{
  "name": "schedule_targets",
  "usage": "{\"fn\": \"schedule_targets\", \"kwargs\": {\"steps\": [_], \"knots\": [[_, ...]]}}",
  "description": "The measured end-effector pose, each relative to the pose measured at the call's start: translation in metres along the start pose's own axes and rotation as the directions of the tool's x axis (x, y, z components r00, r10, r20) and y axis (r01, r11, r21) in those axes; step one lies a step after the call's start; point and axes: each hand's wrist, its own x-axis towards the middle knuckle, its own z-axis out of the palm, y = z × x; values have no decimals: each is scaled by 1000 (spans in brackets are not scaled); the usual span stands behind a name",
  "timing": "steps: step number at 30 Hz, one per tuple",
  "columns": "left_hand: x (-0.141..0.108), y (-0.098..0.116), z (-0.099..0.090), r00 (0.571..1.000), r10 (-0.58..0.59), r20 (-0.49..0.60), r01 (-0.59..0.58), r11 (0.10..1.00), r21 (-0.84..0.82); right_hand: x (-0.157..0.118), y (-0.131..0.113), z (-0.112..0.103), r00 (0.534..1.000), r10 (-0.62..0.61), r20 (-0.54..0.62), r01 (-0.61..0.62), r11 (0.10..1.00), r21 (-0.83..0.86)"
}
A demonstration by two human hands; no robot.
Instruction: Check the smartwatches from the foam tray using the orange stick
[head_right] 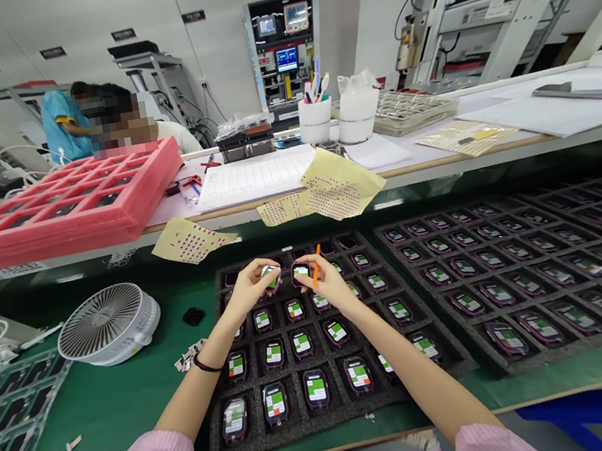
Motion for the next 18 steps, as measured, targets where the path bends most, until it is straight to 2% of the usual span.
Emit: {"fn": "schedule_targets", "kwargs": {"steps": [5, 11, 14, 18], "knots": [[3, -3, -3, 998, 20, 57, -20, 1000, 6, 1, 1, 0, 1000, 5, -17, -5, 1000, 8], [4, -6, -7, 987, 84, 139, -74, 994, -78, 2, 3, -2, 999, 13, -41, -12, 1000, 21], [2, -3, -6, 989, 81, 126, -73, 995, -70, 2, 4, -2, 999, 21, -49, -20, 1000, 21], [-1, 2, -6, 998, 42, 56, -39, 998, -55, 2, 3, -1, 999, 25, -44, -24, 999, 21]]}}
